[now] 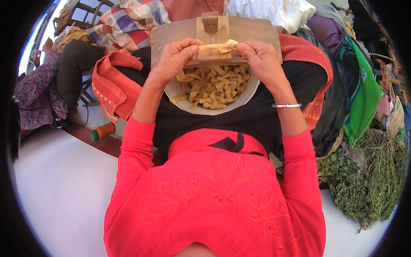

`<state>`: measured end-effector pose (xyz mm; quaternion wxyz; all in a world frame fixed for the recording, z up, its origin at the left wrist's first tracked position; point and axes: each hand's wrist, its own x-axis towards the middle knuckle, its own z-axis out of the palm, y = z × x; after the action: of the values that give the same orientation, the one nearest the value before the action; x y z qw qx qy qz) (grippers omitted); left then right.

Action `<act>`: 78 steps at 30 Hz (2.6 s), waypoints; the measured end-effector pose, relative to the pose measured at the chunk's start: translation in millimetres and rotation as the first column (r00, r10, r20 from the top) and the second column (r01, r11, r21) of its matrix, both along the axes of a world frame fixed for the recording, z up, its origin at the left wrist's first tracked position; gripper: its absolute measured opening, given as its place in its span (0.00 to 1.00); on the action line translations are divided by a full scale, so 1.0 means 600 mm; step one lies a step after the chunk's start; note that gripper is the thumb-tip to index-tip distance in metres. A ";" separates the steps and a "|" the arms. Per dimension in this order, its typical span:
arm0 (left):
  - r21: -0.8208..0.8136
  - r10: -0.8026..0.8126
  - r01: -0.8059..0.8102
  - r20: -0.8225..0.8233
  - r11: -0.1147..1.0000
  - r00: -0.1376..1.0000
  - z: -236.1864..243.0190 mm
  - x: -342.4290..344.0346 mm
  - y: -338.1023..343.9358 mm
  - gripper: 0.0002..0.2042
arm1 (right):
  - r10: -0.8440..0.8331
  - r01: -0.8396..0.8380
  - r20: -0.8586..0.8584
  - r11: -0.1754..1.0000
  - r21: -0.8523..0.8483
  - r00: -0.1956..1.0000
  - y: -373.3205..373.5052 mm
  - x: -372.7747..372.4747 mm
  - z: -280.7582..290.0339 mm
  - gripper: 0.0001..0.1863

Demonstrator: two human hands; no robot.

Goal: The person shapes strips of dough into twisted pieces using a wooden board and their hands, then drops them into a bowl.

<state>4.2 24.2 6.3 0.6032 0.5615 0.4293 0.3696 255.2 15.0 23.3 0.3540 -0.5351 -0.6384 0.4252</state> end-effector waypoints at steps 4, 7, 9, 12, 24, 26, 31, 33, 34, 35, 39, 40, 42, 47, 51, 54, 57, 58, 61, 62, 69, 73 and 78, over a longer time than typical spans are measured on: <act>-0.042 0.090 -0.091 -0.030 0.995 0.995 -0.018 0.006 0.029 0.08 | -0.029 0.030 -0.010 1.000 0.008 1.000 0.024 -0.003 -0.030 0.15; -0.003 0.106 -0.106 -0.031 0.994 0.994 -0.041 0.011 0.042 0.07 | -0.053 0.050 0.109 0.998 0.026 0.993 0.035 -0.006 -0.036 0.17; 0.087 0.132 -0.125 -0.081 0.988 0.988 -0.054 0.016 0.049 0.06 | -0.041 0.035 0.210 0.999 0.033 0.977 0.042 -0.005 -0.046 0.17; 0.347 0.269 -0.098 -0.489 0.933 0.829 -0.061 0.023 0.046 0.06 | -0.083 -0.043 0.482 0.968 0.246 0.872 0.034 -0.004 -0.055 0.17; -0.117 0.187 -0.193 -0.061 0.974 0.980 -0.081 0.003 -0.108 0.10 | -0.195 0.094 0.335 0.951 0.294 0.922 -0.033 0.043 -0.060 0.14; -0.175 0.119 -0.121 -0.023 0.977 0.993 -0.062 0.008 -0.136 0.10 | -0.213 0.049 0.363 0.910 0.413 0.907 -0.027 0.042 -0.078 0.18; -0.140 0.112 -0.124 -0.085 0.982 0.990 0.089 0.019 -0.170 0.09 | -0.182 -0.012 0.501 0.933 0.360 0.846 -0.014 0.058 -0.087 0.17; -0.141 0.194 -0.188 0.028 0.972 0.981 0.154 0.011 -0.187 0.09 | -0.157 -0.067 0.485 0.908 0.414 0.860 -0.007 0.065 -0.101 0.07; -0.157 0.278 -0.278 -0.025 0.948 0.960 0.199 0.011 -0.201 0.09 | -0.194 -0.061 0.469 0.877 0.476 0.862 -0.005 0.062 -0.099 0.04; 0.025 0.329 -0.329 0.009 0.944 0.944 0.226 0.005 -0.225 0.09 | -0.169 -0.065 0.524 0.915 0.399 0.835 -0.004 0.051 -0.091 0.04; 0.666 -0.261 -0.031 0.334 0.746 0.906 0.283 -0.086 -0.224 0.18 | -0.152 0.007 0.308 0.906 0.424 0.939 -0.038 0.051 -0.063 0.04; 0.717 -0.262 -0.093 0.368 0.691 0.892 0.301 -0.063 -0.218 0.17 | -0.110 0.018 0.225 0.928 0.372 0.968 -0.056 0.042 -0.041 0.04; 0.792 0.131 -0.115 0.045 0.599 0.990 0.290 -0.042 -0.220 0.09 | 0.022 -0.070 0.137 0.931 0.358 0.990 -0.093 0.007 0.010 0.04; 0.618 0.152 0.161 -0.423 0.770 0.893 0.180 0.070 -0.160 0.08 | 0.221 -0.171 -0.043 0.848 0.501 0.974 -0.129 -0.038 0.075 0.05; -0.009 0.075 -0.074 0.054 0.997 0.996 0.123 0.088 -0.171 0.09 | 0.217 -0.151 -0.089 0.870 0.470 0.972 -0.138 -0.040 0.067 0.04; -0.233 0.078 -0.017 0.252 0.972 0.964 0.073 0.074 -0.164 0.08 | 0.235 -0.183 -0.062 0.874 0.449 0.970 -0.143 -0.032 0.051 0.04; -0.282 -0.006 0.078 0.249 0.956 0.968 0.058 0.062 -0.167 0.08 | 0.288 -0.248 -0.046 0.885 0.395 0.956 -0.148 -0.026 0.030 0.05; -0.320 -0.012 0.087 0.229 0.943 0.973 0.061 0.055 -0.170 0.04 | 0.311 -0.272 -0.048 0.888 0.372 0.949 -0.148 -0.023 0.019 0.06; -0.227 0.002 -0.015 -0.058 0.974 0.998 0.035 0.051 -0.174 0.07 | 0.125 -0.316 0.434 0.859 0.403 0.892 -0.123 -0.004 -0.045 0.10; -0.210 -0.092 0.049 -0.202 0.977 0.975 0.028 0.044 -0.172 0.09 | 0.054 -0.314 0.531 0.854 0.414 0.845 -0.123 -0.009 -0.015 0.16; -0.346 -0.215 0.165 -0.109 0.924 0.971 0.003 0.081 -0.160 0.06 | -0.003 -0.375 0.557 0.737 0.562 0.830 -0.120 -0.066 -0.005 0.11; -0.251 -0.281 0.239 -0.150 0.938 0.948 0.045 0.072 -0.165 0.08 | -0.180 -0.275 0.589 0.752 0.599 0.788 -0.090 -0.023 -0.006 0.16; 0.124 -0.179 0.263 -0.463 0.957 0.868 0.214 0.031 -0.169 0.07 | 0.105 -0.386 0.492 0.765 0.515 0.864 -0.125 -0.005 0.071 0.13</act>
<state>23.0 -77.3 134.6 0.4726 0.7297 0.4533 0.1966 252.3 -60.3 65.9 0.2920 -0.3858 -0.8676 0.1151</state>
